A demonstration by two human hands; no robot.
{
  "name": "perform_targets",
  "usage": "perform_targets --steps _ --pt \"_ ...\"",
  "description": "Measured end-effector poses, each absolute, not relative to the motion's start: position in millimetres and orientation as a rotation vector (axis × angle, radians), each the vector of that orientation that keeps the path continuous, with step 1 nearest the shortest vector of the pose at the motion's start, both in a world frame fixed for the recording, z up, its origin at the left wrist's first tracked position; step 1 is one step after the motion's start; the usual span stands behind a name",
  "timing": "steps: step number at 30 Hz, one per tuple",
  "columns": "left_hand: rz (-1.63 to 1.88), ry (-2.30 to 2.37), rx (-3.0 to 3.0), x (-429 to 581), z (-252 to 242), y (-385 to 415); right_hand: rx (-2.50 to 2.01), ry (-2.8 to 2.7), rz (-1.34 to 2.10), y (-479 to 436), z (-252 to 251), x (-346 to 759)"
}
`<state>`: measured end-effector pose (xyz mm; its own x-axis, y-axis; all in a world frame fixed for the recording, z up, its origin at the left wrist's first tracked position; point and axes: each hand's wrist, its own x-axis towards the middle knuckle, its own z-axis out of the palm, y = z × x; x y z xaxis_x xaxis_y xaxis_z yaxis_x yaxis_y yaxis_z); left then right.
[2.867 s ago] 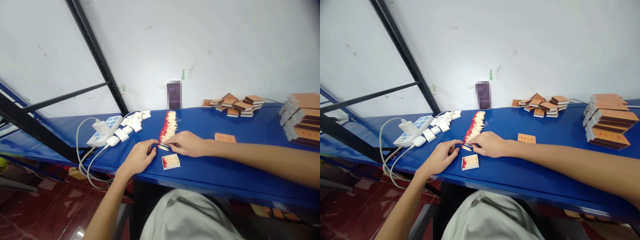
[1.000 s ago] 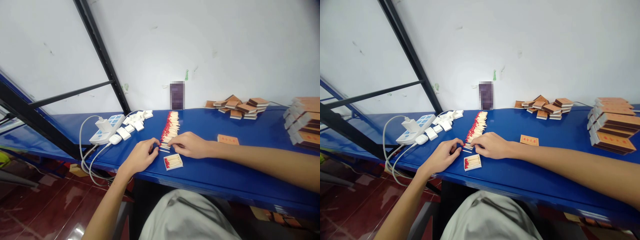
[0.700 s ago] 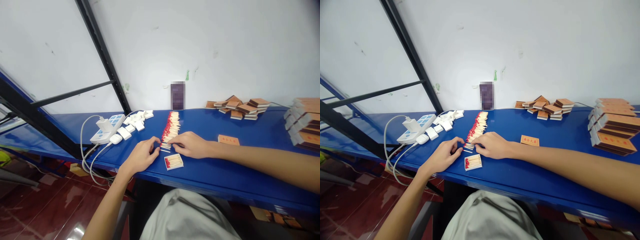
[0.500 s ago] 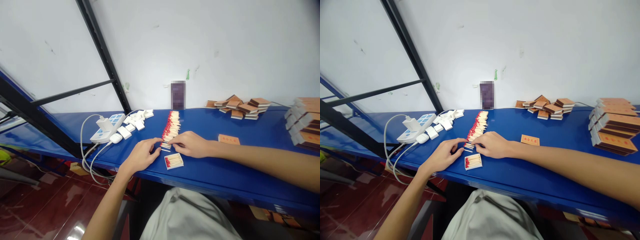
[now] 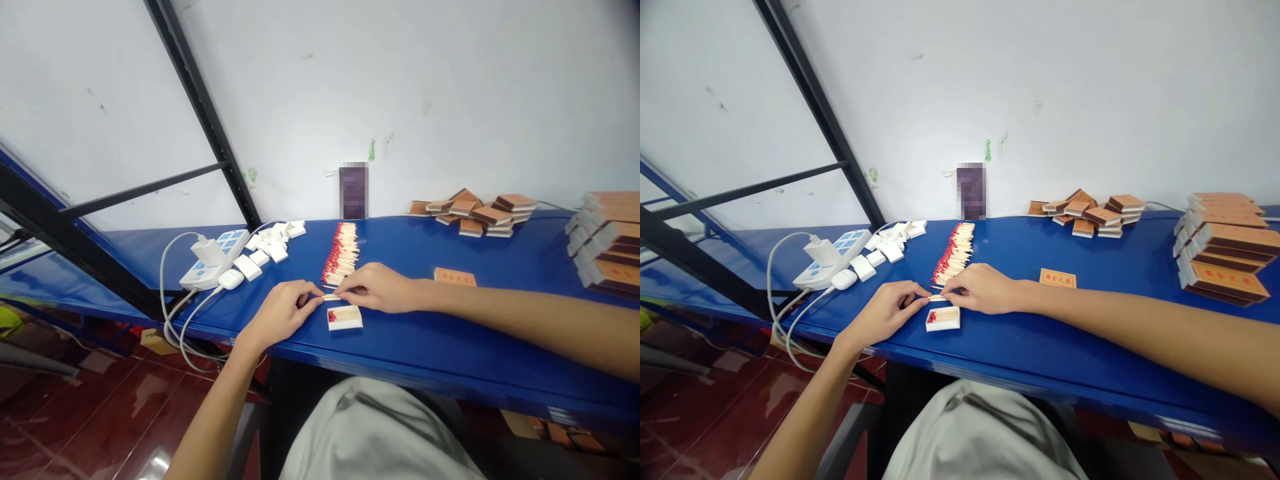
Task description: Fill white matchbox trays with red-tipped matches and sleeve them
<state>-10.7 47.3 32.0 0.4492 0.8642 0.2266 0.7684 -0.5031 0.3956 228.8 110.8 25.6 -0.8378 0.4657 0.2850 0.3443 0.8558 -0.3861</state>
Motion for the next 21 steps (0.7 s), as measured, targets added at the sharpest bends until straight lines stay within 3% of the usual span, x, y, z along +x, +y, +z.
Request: perform_targets --steps 21 --pt "0.504 1.612 2.672 6 35 41 -0.688 -2.637 0.495 111 27 227"
